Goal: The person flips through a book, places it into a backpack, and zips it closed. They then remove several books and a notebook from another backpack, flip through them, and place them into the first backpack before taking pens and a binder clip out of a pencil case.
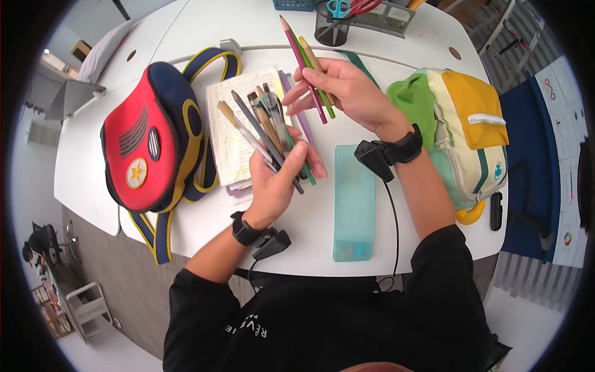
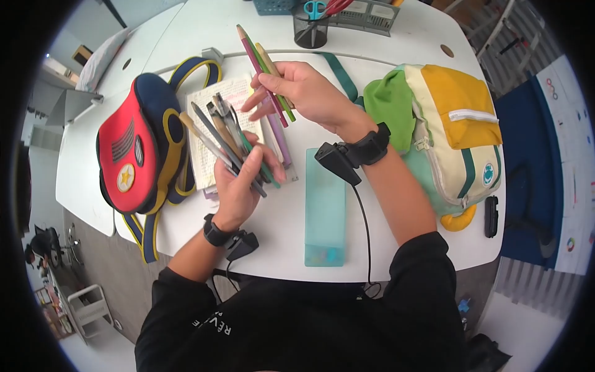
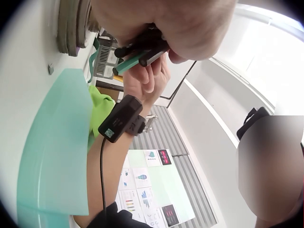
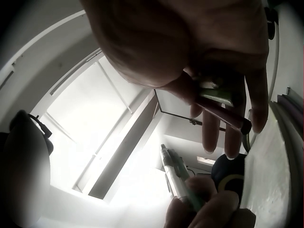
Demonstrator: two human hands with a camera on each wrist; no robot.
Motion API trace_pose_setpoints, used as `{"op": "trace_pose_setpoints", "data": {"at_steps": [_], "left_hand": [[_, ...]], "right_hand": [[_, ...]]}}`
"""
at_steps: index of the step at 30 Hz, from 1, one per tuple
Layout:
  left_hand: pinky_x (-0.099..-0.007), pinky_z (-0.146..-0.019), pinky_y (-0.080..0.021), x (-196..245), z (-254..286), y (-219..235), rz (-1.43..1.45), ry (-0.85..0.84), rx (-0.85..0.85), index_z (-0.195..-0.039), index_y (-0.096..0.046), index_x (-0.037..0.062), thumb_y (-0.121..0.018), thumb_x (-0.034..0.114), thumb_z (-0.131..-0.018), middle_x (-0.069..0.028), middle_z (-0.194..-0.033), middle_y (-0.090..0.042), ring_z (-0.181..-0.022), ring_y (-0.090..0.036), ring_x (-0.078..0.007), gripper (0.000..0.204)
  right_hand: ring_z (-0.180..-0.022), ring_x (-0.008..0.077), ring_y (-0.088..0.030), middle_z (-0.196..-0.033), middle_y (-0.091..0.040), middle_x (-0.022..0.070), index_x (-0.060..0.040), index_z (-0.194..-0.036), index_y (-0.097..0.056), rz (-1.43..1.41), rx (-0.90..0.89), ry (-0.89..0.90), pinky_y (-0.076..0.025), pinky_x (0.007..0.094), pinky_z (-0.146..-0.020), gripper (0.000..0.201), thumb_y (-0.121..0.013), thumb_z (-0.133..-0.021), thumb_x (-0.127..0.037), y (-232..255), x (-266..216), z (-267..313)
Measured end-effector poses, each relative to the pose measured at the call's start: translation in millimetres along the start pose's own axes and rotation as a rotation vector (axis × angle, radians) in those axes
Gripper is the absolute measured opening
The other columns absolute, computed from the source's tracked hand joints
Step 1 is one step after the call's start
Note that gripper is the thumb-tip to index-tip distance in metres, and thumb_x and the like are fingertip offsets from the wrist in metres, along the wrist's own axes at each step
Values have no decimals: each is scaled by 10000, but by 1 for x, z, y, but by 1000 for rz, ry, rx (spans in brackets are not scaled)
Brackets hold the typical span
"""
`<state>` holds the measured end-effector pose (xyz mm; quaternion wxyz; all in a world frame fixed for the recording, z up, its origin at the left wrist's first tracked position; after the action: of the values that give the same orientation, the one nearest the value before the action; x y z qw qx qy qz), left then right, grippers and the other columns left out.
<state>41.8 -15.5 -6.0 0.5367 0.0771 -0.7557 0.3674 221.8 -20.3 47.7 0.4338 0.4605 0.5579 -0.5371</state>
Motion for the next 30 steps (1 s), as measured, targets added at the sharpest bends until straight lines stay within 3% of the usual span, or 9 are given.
{"op": "trace_pose_setpoints", "data": {"at_steps": [2,9,15,18,23,26,27,29,30], "left_hand": [[-323,-666,-557,-5,-2,7,-12,-13,62,-1213,-443,11,-563,130,-1020,-140,-922,-650,-815,-702,-238,257],[-371,-807,-600,-8,-4,1,104,43,65,-1269,-467,-28,-536,120,-1027,-180,-1160,-626,-1046,-691,-320,292],[-365,-749,-630,-15,1,-7,48,163,-73,-1283,-464,-51,-537,87,-1018,-163,-1146,-627,-1003,-704,-292,307],[-340,-725,-629,-23,12,-16,28,255,-164,-1283,-485,-69,-549,85,-1019,-163,-1114,-639,-899,-724,-282,312],[-366,-727,-632,-34,13,-21,-10,344,-199,-1312,-449,-61,-529,150,-1040,-171,-1119,-626,-910,-723,-309,354],[-374,-695,-629,-34,12,-20,31,368,-174,-1305,-448,-51,-468,197,-1064,-205,-1114,-638,-903,-723,-338,346],[-374,-695,-629,-33,11,-21,-6,399,-199,-1305,-448,-51,-468,197,-1064,-205,-1114,-638,-903,-723,-338,346],[-374,-684,-627,-30,13,-21,-42,398,-206,-1293,-458,-46,-465,216,-1066,-218,-1109,-644,-902,-723,-347,346],[-350,-619,-607,-28,14,-24,-73,398,-176,-1273,-471,-44,-474,227,-1063,-218,-1045,-662,-807,-725,-316,343]], "right_hand": [[-1033,232,-697,-1105,-692,155,16,-1169,-575,19,17,-27,-522,328,-950,313,-503,-1057,-268,-5,3,0],[-1002,170,-669,-1117,-666,102,13,-1239,-556,123,89,-65,-529,295,-911,332,-510,-1055,-260,-25,20,16],[-988,136,-653,-1110,-664,111,15,-1204,-557,43,359,6,-533,293,-861,281,-527,-1046,-214,-25,50,81],[-988,129,-649,-1109,-660,118,8,-1249,-523,24,340,43,-536,287,-836,283,-534,-1042,-183,-19,60,102],[-971,127,-657,-1087,-670,118,6,-1311,-488,28,363,119,-544,273,-790,323,-545,-1033,-147,-16,62,114],[-828,98,-652,-976,-700,94,10,-1315,-501,-21,336,122,-530,253,-685,344,-579,-1014,-139,-16,66,112],[-828,98,-652,-976,-700,94,10,-1315,-501,-55,369,148,-530,253,-685,344,-579,-1014,-139,-11,66,112],[-985,120,-663,-1105,-693,112,14,-1357,-508,33,200,52,-543,269,-828,390,-593,-1005,-129,-6,70,115],[-926,94,-653,-1024,-700,76,19,-1254,-577,74,185,11,-533,252,-786,305,-616,-992,-131,-5,68,116]]}}
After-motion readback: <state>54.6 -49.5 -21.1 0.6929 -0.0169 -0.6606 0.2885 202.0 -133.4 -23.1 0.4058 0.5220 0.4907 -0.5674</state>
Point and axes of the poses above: each hand's wrist, its own z-axis away from the middle knuckle, its own y-axis out of the back of the hand, x = y × z, the point moved 3 cm from there along -z, towards the middle knuckle
